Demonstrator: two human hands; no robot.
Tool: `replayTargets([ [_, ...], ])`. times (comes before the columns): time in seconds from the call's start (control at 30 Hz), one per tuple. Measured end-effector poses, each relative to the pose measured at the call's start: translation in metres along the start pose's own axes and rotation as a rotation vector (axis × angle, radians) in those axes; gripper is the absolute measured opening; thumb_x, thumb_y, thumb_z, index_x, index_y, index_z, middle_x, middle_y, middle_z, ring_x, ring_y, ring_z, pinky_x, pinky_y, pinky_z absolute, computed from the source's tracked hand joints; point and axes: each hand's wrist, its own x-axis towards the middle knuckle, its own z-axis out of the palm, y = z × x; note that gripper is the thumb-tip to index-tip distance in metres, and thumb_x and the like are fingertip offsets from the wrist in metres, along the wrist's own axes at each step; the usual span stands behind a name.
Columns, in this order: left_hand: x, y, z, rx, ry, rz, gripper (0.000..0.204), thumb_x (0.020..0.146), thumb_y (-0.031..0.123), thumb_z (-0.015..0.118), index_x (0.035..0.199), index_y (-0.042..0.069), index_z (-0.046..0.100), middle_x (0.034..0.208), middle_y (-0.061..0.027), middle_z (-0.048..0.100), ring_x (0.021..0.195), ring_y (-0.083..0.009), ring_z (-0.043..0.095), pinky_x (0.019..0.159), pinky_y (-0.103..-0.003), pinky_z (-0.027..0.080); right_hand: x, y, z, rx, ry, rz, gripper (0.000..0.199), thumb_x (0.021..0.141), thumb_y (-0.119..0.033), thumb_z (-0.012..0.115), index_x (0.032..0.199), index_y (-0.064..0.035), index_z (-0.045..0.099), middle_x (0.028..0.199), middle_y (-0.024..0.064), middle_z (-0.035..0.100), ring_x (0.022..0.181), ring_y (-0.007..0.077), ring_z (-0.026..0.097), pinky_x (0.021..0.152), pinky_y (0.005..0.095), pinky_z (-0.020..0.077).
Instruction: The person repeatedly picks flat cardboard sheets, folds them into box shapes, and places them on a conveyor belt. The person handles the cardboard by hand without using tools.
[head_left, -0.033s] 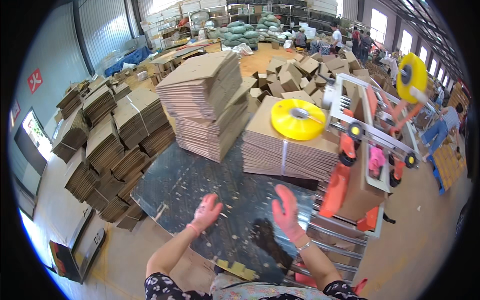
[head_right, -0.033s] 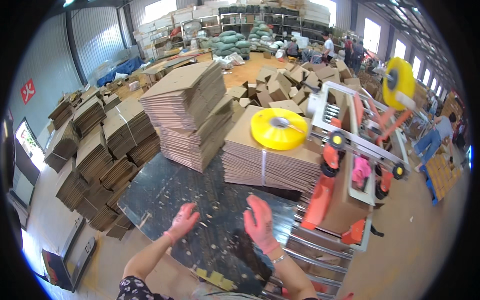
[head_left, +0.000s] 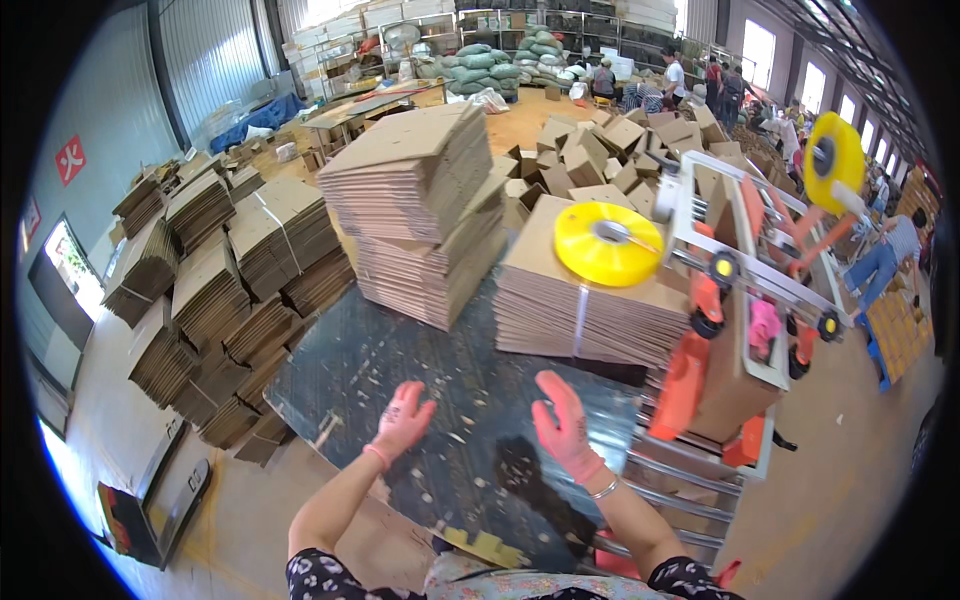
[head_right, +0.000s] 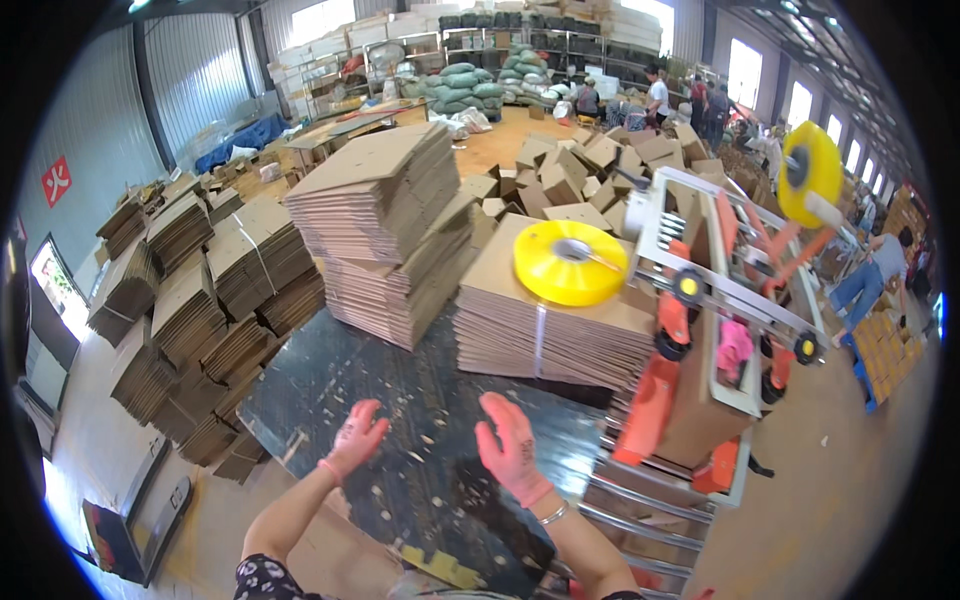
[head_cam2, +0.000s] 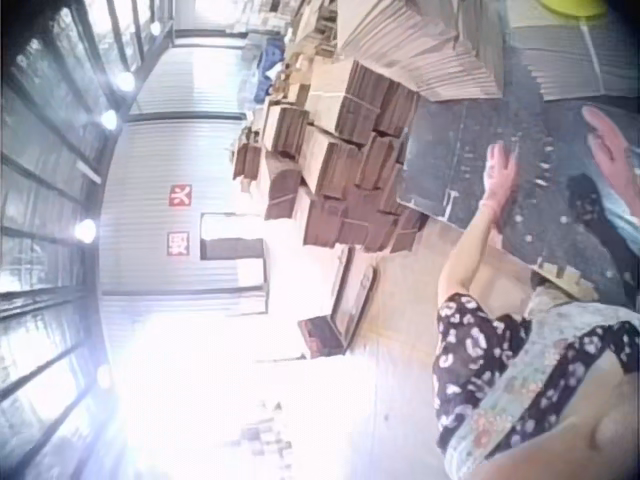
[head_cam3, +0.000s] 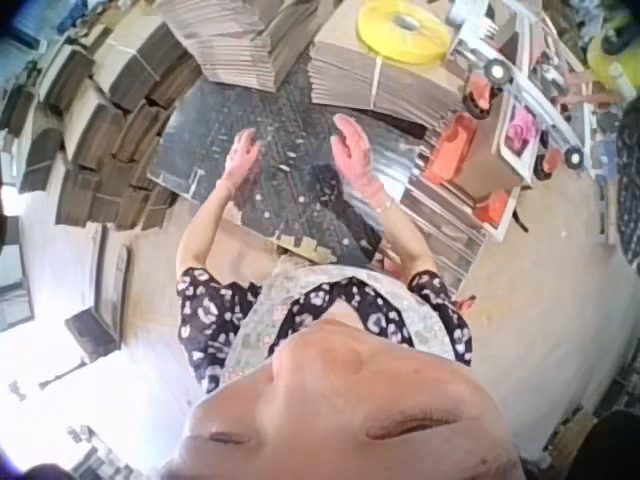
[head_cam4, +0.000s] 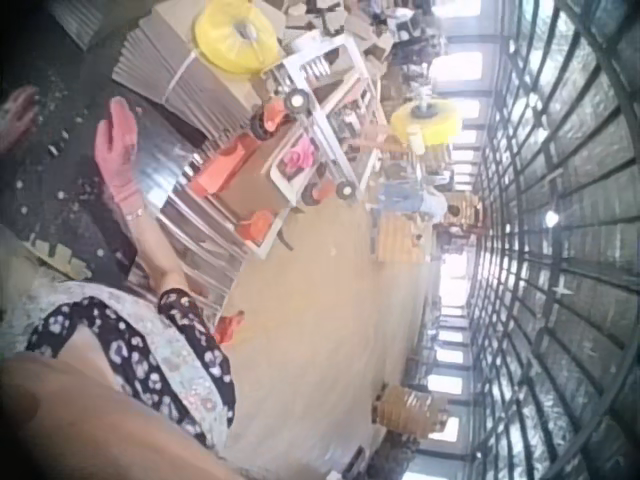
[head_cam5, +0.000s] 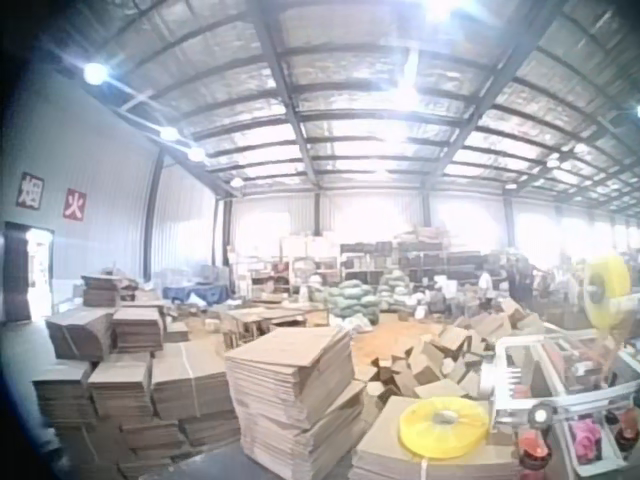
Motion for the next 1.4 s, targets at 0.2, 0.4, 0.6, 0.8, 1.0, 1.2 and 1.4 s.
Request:
replayTargets([
  [0.2, 0.183, -0.153, -0.117, 0.005, 0.346, 0.055, 0.049, 0.098, 0.030, 0.057, 0.137, 0.004, 0.044, 0.135, -0.0240, 0.049, 0.121, -0.0413, 0.050, 0.099, -0.041, 0.044, 0.099, 0.053, 0.198, 0.228, -0.059, 0.252, 0.033, 0.093, -0.009, 0.063, 0.124, 0.0008, 0.058, 0.114, 0.0133, 0.066, 0.107, 0.0240, 0.063, 0.093, 0.0331, 0.0491],
  [0.4, 0.319, -0.204, -0.175, -0.636, 0.338, -0.080, 0.072, 0.100, 0.055, 0.043, 0.149, 0.004, 0.031, 0.149, -0.0140, 0.041, 0.136, -0.0286, 0.040, 0.107, -0.040, 0.037, 0.214, 0.102, 0.266, 0.844, 0.161, 0.668, 0.040, 0.105, -0.018, 0.045, 0.142, -0.0015, 0.042, 0.141, 0.0035, 0.047, 0.131, 0.0124, 0.042, 0.112, 0.0255, 0.0315],
  [0.6, 0.422, -0.191, -0.164, -1.096, 0.359, -0.182, 0.081, 0.100, 0.061, 0.033, 0.155, 0.003, 0.017, 0.163, -0.0057, 0.018, 0.149, -0.0211, 0.017, 0.119, -0.034, 0.014, 0.286, 0.147, 0.301, 0.852, 0.240, 0.725, 0.057, 0.107, -0.035, 0.034, 0.153, -0.0039, 0.023, 0.160, 0.0043, 0.022, 0.147, 0.0163, 0.018, 0.120, 0.0289, 0.0112],
  [0.8, 0.440, -0.213, -0.149, -1.342, 0.407, -0.162, 0.077, 0.097, 0.063, 0.037, 0.154, 0.011, 0.030, 0.157, 0.0009, 0.032, 0.142, -0.0158, 0.030, 0.116, -0.033, 0.020, 0.282, 0.150, 0.324, 0.866, 0.198, 0.722, 0.062, 0.107, -0.038, 0.033, 0.154, -0.0006, 0.017, 0.163, 0.0063, 0.014, 0.150, 0.0168, 0.011, 0.121, 0.0288, 0.0076],
  [1.0, 0.395, -0.187, -0.150, -1.229, 0.379, -0.178, 0.070, 0.099, 0.060, 0.040, 0.150, 0.012, 0.036, 0.153, 0.0008, 0.037, 0.134, -0.0163, 0.040, 0.111, -0.034, 0.031, 0.256, 0.101, 0.292, 0.713, 0.257, 0.760, 0.067, 0.105, -0.046, 0.039, 0.152, 0.0004, 0.027, 0.157, 0.0077, 0.030, 0.143, 0.0171, 0.029, 0.118, 0.0302, 0.0191],
  [1.2, 0.263, -0.184, -0.150, -1.607, 0.409, -0.275, 0.060, 0.096, 0.057, 0.048, 0.132, 0.010, 0.053, 0.130, -0.0089, 0.058, 0.121, -0.0278, 0.054, 0.104, -0.045, 0.045, 0.170, 0.079, 0.244, 0.501, 0.178, 0.637, 0.060, 0.106, -0.042, 0.038, 0.150, -0.0023, 0.033, 0.152, 0.0042, 0.038, 0.139, 0.0160, 0.032, 0.115, 0.0319, 0.0245],
  [1.4, 0.067, -0.110, -0.151, -1.401, 0.510, -0.300, 0.060, 0.093, 0.064, 0.043, 0.136, 0.023, 0.050, 0.135, -0.0019, 0.053, 0.121, -0.0272, 0.053, 0.086, -0.050, 0.051, 0.060, -0.012, 0.178, 0.868, 0.279, 0.827, 0.053, 0.104, -0.027, 0.047, 0.148, 0.0018, 0.036, 0.152, 0.0088, 0.040, 0.141, 0.0171, 0.034, 0.118, 0.0309, 0.0224],
])
